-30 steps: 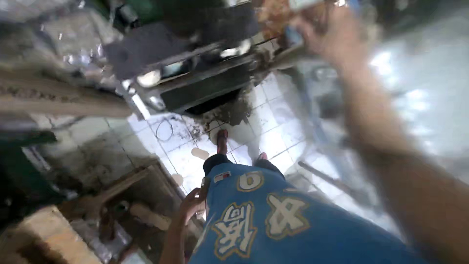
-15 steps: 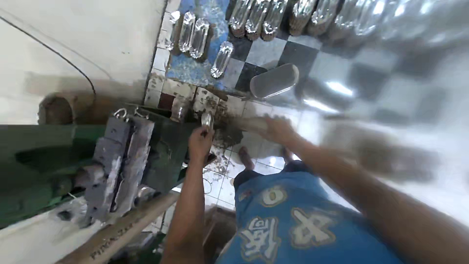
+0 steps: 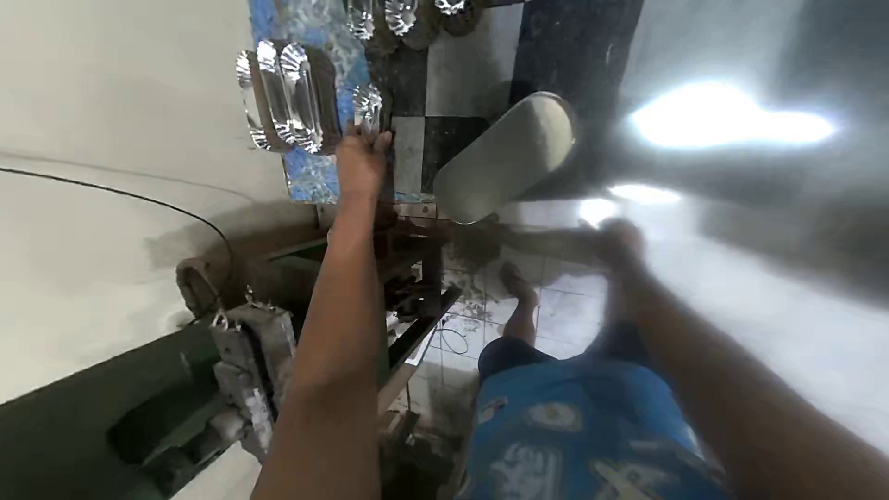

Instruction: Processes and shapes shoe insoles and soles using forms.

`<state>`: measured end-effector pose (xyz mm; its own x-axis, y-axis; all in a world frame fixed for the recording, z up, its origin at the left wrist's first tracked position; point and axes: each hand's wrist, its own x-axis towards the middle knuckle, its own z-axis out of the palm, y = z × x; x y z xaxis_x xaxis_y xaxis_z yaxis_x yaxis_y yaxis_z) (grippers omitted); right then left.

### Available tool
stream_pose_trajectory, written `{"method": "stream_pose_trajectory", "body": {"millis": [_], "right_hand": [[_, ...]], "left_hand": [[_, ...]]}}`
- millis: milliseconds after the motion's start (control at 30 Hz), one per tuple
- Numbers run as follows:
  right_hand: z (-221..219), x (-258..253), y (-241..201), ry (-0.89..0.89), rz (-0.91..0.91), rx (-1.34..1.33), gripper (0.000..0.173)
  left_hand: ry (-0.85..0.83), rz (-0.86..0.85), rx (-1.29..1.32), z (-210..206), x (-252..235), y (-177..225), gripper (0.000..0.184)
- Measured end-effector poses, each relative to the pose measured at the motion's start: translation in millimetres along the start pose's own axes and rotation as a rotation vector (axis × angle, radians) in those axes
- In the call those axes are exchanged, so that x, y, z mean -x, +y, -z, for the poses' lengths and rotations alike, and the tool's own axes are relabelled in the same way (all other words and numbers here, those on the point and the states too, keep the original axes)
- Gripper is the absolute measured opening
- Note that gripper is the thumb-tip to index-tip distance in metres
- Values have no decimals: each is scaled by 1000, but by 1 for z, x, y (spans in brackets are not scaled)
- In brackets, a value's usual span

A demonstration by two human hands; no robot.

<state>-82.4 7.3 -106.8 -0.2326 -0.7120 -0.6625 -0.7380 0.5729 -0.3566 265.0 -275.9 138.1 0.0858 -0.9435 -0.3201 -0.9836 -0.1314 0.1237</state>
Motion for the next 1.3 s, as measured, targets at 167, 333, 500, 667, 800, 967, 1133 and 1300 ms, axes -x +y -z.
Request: {"method": "stream_pose_trajectory", "body": {"millis": [167,333,500,667,800,967,1133,1300], "right_hand": [[8,17,-8,18,35,-38,73],[62,65,-38,-49,230,24,42],[112,103,16,-215,445,-191,42],[231,152,14,386,677,-312,21],[280,116,-27,310,629,146,81],[281,81,-32,160,494,296,89],[278,81,-26,197,523,268,86],[262,87,-19,296,459,288,91]], "left_hand": [[35,-84,88,-6,-14,-13,28],[69,-32,30,8,-34,-9,26],[21,51,8,35,16,58,77],[72,-498,98,78,118,153,76],[-53,-581,32,61,164,194,89],[-198,-1015,-37,-18,149,253,81],[-273,-1084,-182,-67,134,276,68],[-205,-1117,-33,-72,150,264,45]]}}
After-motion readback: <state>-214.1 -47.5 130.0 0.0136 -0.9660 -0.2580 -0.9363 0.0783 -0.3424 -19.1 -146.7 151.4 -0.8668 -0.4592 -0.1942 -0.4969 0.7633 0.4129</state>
